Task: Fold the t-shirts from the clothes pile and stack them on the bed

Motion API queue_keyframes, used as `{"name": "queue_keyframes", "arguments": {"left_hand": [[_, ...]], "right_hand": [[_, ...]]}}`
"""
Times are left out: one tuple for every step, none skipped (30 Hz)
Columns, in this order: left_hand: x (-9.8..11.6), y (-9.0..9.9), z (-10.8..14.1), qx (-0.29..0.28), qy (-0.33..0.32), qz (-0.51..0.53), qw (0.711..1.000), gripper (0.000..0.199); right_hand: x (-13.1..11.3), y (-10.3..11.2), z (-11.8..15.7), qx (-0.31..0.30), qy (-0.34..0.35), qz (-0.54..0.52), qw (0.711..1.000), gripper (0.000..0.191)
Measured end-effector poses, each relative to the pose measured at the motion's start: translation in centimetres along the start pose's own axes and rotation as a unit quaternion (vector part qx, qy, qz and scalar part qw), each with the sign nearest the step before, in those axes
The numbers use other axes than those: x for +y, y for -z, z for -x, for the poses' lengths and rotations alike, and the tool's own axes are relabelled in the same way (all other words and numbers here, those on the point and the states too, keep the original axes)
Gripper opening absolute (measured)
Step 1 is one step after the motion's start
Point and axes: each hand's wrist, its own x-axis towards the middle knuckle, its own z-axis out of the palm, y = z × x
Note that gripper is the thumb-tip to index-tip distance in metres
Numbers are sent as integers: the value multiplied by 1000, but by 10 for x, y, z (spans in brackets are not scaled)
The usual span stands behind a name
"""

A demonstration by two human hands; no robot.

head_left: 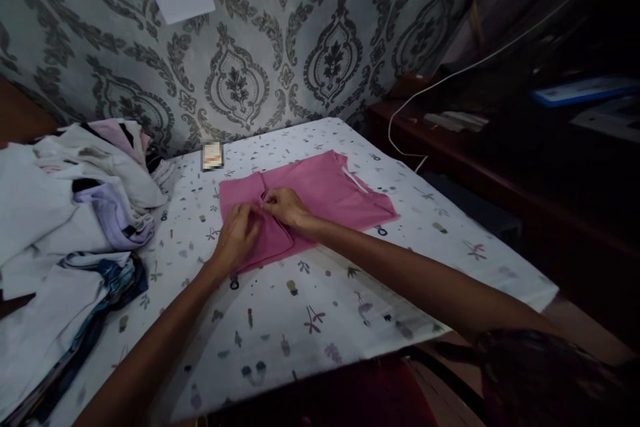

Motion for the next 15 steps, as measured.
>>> {"name": "queue_keyframes", "arguments": {"left_hand": [[-3, -2, 3, -2, -10, -11, 1000, 27], [-5, -5, 6, -4, -20, -23, 1000, 31], [-8, -7, 10, -6, -30, -37, 999, 35], [-10, -8, 12, -10, -37, -51, 998, 38], [-11, -10, 14, -15, -43, -64, 997, 41], [-12, -10, 16, -23, -46, -76, 996, 43], [-13, -11, 16, -33, -46, -88, 994, 47], [-12, -10, 16, -45, -44, -102, 993, 51], [-11, -9, 15, -58, -40, -117, 991, 55], [-9, -7, 14, -74, -36, -132, 988, 59], [-6, -5, 13, -91, -34, -147, 984, 61], [-4, -3, 12, -109, -34, -159, 981, 62], [-1, -1, 11, -126, -36, -168, 977, 61], [1, 2, 10, -141, -40, -174, 974, 60], [3, 4, 9, -152, -43, -176, 972, 58]], "right_hand": [[1, -1, -1, 16, 0, 0, 1000, 9], [3, -2, -2, 29, -3, 6, 1000, 9], [5, -3, -3, 37, -9, 11, 999, 10], [8, -4, -4, 36, -22, 9, 999, 10], [11, -5, -6, 30, -37, 7, 999, 11], [13, -5, -7, 21, -49, 7, 999, 13], [15, -6, -9, 11, -57, 9, 998, 15], [16, -6, -10, 1, -61, 12, 998, 16], [17, -6, -12, -10, -63, 16, 998, 17], [17, -5, -13, -21, -64, 21, 998, 17], [17, -4, -15, -31, -62, 27, 997, 17], [16, -2, -15, -38, -59, 35, 997, 16], [15, 0, -16, -44, -55, 45, 996, 15], [14, 3, -16, -46, -50, 56, 996, 13], [12, 6, -16, -43, -46, 66, 996, 10]]}}
